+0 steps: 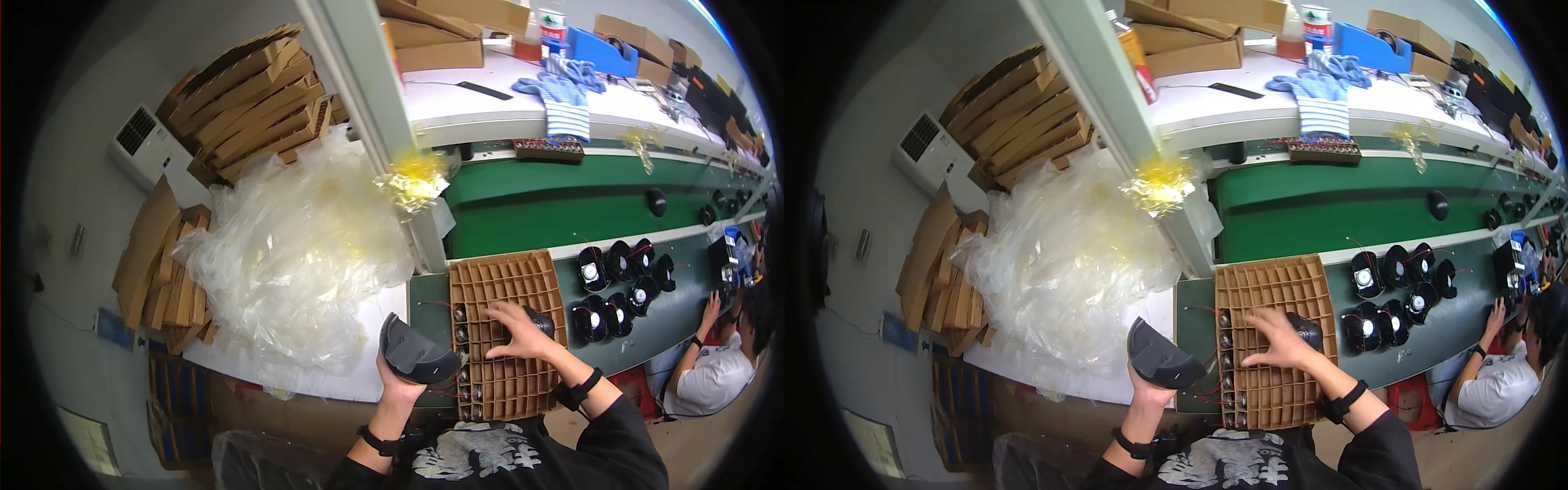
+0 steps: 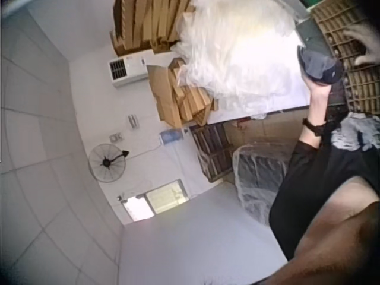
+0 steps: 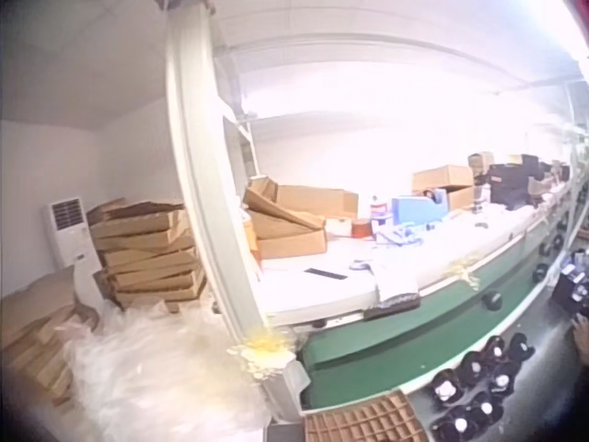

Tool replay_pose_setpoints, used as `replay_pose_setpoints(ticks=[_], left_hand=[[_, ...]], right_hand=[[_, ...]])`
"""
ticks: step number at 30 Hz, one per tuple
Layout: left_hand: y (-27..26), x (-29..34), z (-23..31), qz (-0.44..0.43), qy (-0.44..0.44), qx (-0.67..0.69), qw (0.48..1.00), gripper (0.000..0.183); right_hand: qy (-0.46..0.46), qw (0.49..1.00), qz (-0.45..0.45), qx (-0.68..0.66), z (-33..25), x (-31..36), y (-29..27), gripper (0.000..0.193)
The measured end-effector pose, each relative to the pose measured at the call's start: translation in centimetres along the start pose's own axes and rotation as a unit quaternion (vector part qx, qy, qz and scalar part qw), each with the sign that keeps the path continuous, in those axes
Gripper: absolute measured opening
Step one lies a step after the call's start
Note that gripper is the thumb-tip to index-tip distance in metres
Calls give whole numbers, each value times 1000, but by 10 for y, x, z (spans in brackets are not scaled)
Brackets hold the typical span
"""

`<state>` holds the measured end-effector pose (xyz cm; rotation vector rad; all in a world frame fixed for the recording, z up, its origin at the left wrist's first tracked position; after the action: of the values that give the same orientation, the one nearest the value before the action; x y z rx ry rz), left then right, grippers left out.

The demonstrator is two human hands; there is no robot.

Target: Manually assemble internal components into a black spherical housing unit on a factory production line.

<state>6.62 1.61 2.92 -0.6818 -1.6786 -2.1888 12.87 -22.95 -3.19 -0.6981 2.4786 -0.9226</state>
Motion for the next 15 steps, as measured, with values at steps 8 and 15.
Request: replay_pose_setpoints(ticks=[8,15], left_hand=[[-42,-2,55,-32,133,93,986,38],[-99,37,176,-21,393,44,918,36]], right_hand=[[-43,973,15,-224,-121,-60,-21,13],[-47,960,221,-168,-118,-177,-97,20]])
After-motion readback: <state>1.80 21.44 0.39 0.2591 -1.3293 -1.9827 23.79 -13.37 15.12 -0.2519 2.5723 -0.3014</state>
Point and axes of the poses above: each hand's wrist, its own x-axis away from the middle knuckle, its own y-axis out of the palm, z = x × y, the point moved 2 cm from there along -x, towards the middle knuckle, and after that the axes turned 1 degree about -y, right-handed, at the moved point
